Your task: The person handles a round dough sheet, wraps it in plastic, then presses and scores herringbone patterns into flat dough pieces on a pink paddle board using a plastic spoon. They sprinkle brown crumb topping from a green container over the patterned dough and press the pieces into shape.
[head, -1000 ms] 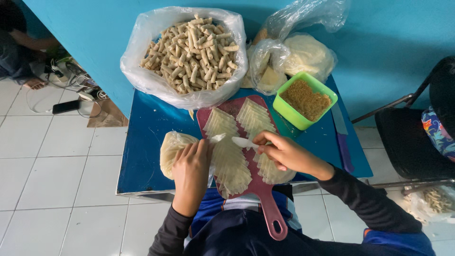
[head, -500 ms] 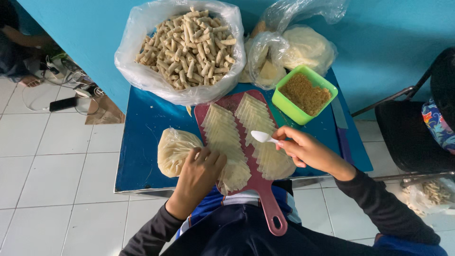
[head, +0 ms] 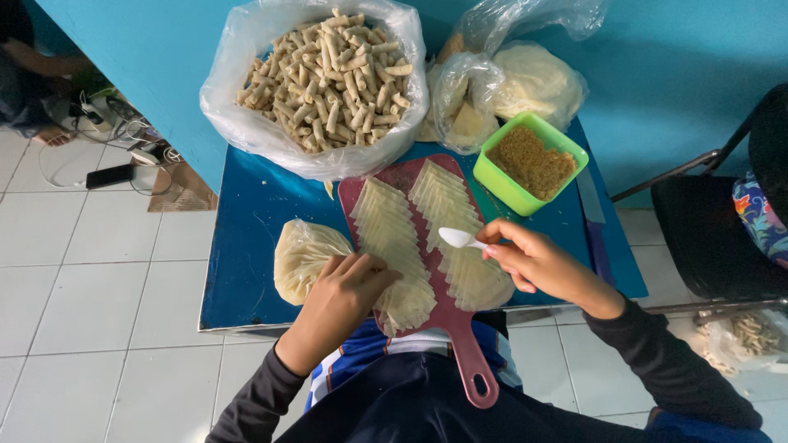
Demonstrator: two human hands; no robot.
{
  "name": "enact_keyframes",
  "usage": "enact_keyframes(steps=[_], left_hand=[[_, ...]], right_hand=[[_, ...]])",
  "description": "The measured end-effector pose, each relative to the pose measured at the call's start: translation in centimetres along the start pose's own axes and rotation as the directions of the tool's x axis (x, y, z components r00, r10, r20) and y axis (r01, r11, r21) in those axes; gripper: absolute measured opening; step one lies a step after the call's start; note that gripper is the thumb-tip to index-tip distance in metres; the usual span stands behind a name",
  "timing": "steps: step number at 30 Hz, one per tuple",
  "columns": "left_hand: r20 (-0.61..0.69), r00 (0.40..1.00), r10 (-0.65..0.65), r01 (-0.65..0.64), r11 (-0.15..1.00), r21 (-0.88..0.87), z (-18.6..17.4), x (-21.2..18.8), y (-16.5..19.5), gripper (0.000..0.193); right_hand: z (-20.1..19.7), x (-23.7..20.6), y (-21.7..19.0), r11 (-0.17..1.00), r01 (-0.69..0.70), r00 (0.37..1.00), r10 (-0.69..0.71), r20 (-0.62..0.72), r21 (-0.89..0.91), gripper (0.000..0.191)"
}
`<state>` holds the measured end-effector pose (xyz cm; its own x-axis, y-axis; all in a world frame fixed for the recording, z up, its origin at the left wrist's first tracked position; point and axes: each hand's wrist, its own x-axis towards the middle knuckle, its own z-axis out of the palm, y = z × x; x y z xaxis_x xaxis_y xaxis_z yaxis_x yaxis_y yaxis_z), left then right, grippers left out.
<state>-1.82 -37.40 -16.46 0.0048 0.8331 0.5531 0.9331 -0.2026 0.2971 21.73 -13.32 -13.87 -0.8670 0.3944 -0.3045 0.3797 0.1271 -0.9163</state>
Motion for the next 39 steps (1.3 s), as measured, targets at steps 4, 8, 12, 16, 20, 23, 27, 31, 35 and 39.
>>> enact_keyframes(steps=[4,8,12,16,20,23,27,31,35,39], left_hand=[[-0.019,0.999,-0.038,0.035,0.99,-0.135,0.3,0.0,-0.1,0.022],[0.07,0.979,-0.193,0.204,0.952,-0.23,0.4,0.0,-0.1,0.01],[0.073,0.979,-0.192,0.205,0.939,-0.277,0.2,0.5,-0.2,0.01],[0.074,0.981,-0.181,0.195,0.916,-0.351,-0.2,0.9,-0.2,0.01],[0.18,0.942,-0.285,0.334,0.859,-0.389,-0.6,0.8,0.0,0.012],[0.108,0.956,-0.273,0.293,0.906,-0.306,-0.2,1.0,0.1,0.021],[0.034,0.971,-0.238,0.237,0.926,-0.293,0.4,0.9,0.0,0.029],[0.036,0.967,-0.251,0.25,0.919,-0.304,0.7,0.8,-0.2,0.034],[0.067,0.96,-0.273,0.281,0.915,-0.291,0.6,0.7,-0.2,0.032],[0.073,0.961,-0.265,0.275,0.919,-0.283,0.5,0.8,0.1,0.035]], right_hand=[[0.8,0.1,-0.3,1.0,-0.014,1.0,0.014,-0.015,-0.028,0.02],[1.9,0.3,-1.0,0.708,0.509,0.841,-0.531,0.107,-0.489,0.018],[3.1,1.3,-1.7,0.508,0.553,0.785,-0.584,0.207,-0.66,0.025],[3.4,3.6,-2.7,0.354,0.609,0.697,-0.666,0.266,-0.71,0.024],[3.6,5.4,-3.5,0.222,0.725,0.547,-0.761,0.35,-0.652,0.021],[3.9,6.0,-3.9,0.207,0.742,0.528,-0.767,0.366,-0.637,0.022],[4.1,6.6,-4.0,0.205,0.762,0.51,-0.774,0.374,-0.614,0.025],[4.1,7.2,-3.8,0.142,0.777,0.474,-0.773,0.422,-0.613,0.022],[4.1,7.6,-3.5,0.091,0.761,0.466,-0.766,0.443,-0.642,0.02],[4.2,8.0,-3.2,0.094,0.76,0.479,-0.75,0.457,-0.643,0.017]])
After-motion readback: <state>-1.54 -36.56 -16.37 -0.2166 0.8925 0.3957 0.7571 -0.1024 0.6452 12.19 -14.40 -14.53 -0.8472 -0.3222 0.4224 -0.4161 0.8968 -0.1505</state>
